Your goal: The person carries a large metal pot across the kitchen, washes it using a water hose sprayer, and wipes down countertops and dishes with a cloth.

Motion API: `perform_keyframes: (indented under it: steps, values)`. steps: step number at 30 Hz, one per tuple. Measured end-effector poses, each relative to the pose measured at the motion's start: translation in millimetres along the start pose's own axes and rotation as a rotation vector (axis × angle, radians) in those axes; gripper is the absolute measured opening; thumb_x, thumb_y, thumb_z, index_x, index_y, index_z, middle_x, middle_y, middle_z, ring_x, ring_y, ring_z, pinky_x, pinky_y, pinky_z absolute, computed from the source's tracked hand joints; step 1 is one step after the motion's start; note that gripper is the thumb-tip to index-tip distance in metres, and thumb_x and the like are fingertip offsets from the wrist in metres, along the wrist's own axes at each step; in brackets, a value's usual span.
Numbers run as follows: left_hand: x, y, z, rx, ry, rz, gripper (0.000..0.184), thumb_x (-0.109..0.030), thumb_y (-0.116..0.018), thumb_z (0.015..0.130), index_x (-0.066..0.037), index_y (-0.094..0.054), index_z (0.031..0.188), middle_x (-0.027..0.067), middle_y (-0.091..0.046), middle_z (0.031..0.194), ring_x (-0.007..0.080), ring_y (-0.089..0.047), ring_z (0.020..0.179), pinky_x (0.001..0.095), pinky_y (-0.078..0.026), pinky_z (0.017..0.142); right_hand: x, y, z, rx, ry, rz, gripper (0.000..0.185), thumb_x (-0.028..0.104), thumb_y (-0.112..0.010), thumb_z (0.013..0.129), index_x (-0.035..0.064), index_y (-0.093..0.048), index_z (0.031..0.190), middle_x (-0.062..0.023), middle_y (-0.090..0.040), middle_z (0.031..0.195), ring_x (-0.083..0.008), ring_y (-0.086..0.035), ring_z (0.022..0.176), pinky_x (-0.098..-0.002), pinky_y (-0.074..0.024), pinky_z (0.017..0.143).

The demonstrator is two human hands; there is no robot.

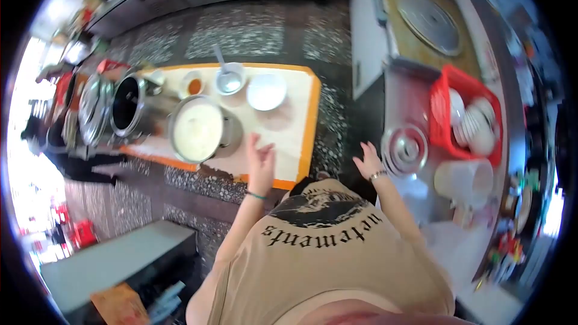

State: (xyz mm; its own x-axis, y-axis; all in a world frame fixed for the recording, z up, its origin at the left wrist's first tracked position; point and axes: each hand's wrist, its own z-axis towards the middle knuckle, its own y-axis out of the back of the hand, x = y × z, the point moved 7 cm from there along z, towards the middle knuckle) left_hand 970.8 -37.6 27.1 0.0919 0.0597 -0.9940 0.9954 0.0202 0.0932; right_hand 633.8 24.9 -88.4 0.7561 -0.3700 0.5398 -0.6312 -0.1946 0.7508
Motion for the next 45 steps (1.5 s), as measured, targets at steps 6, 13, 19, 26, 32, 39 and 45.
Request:
perform_keyframes:
  steps: [6, 13, 19, 26, 32, 39, 45]
  values:
    - [19, 5, -8, 0.034, 0.011, 0.044, 0.065, 0.003, -0.048, 0.083, -0.005, -0.014, 0.137, 0.0168, -0.031, 0.13, 0.02, -0.054, 0.101, 0.0281, -0.045, 0.084, 41, -29, 0, 0.043, 0.131, 0.115, 0.058, 0.022, -0.061, 0.079, 0.003, -0.037, 0.128, -0.0208, -0.026, 0.137, -0.0257, -0.059, 0.089, -0.033, -0.0468, 0.082]
    - [48, 43, -27, 0.005, 0.087, -0.048, 0.067, -0.002, -0.052, 0.084, -0.004, -0.011, 0.138, 0.0183, -0.031, 0.13, 0.019, -0.058, 0.093, 0.0278, -0.046, 0.079, 50, -66, -6, 0.162, 0.088, 0.043, 0.061, 0.022, -0.062, 0.076, 0.0013, -0.037, 0.128, -0.0232, -0.025, 0.137, -0.0292, -0.059, 0.09, -0.0328, -0.0476, 0.081]
    - [52, 68, -33, -0.033, 0.138, -0.033, 0.06, -0.006, -0.049, 0.085, -0.003, -0.018, 0.136, 0.0175, -0.037, 0.127, 0.0181, -0.058, 0.092, 0.0272, -0.045, 0.079, 69, -85, 25, 0.292, 0.12, -0.025, 0.061, 0.027, -0.061, 0.076, 0.0003, -0.038, 0.127, -0.0254, -0.025, 0.136, -0.0334, -0.055, 0.1, -0.035, -0.0437, 0.089]
    - [67, 56, -21, -0.062, 0.306, 0.022, 0.04, -0.008, -0.049, 0.086, 0.0, -0.038, 0.124, 0.0121, -0.054, 0.108, 0.0163, -0.057, 0.091, 0.0266, -0.045, 0.08, 105, -110, 123, 0.397, 0.486, -0.228, 0.055, 0.022, -0.06, 0.077, 0.0017, -0.04, 0.125, -0.0242, -0.03, 0.133, -0.0265, -0.061, 0.08, -0.0326, -0.048, 0.079]
    - [60, 14, 13, -0.251, 0.34, -0.031, 0.039, -0.009, -0.047, 0.088, 0.0, -0.038, 0.125, 0.0108, -0.054, 0.107, 0.0151, -0.057, 0.091, 0.0269, -0.045, 0.079, 118, -107, 194, 0.552, 0.579, -0.222, 0.054, 0.022, -0.062, 0.075, 0.003, -0.044, 0.122, -0.0207, -0.043, 0.124, -0.0318, -0.05, 0.105, -0.0336, -0.0449, 0.086]
    - [36, -17, 32, -0.262, 0.362, 0.097, 0.041, -0.008, -0.048, 0.087, 0.0, -0.037, 0.126, 0.0103, -0.054, 0.106, 0.0149, -0.057, 0.09, 0.0252, -0.044, 0.079, 105, -98, 242, 0.75, 0.554, -0.477, 0.049, 0.028, -0.059, 0.075, 0.0017, -0.052, 0.116, -0.0225, -0.052, 0.117, -0.0324, -0.049, 0.11, -0.0358, -0.0395, 0.093]
    - [73, 2, 15, -0.376, 0.381, -0.019, 0.039, -0.008, -0.048, 0.087, 0.001, -0.04, 0.124, 0.0106, -0.055, 0.103, 0.0158, -0.057, 0.091, 0.0258, -0.045, 0.08, 104, -102, 260, 0.866, 0.403, -0.611, 0.05, 0.033, -0.058, 0.077, 0.0012, -0.052, 0.116, -0.0181, -0.058, 0.11, -0.0291, -0.055, 0.103, -0.0345, -0.0429, 0.089]
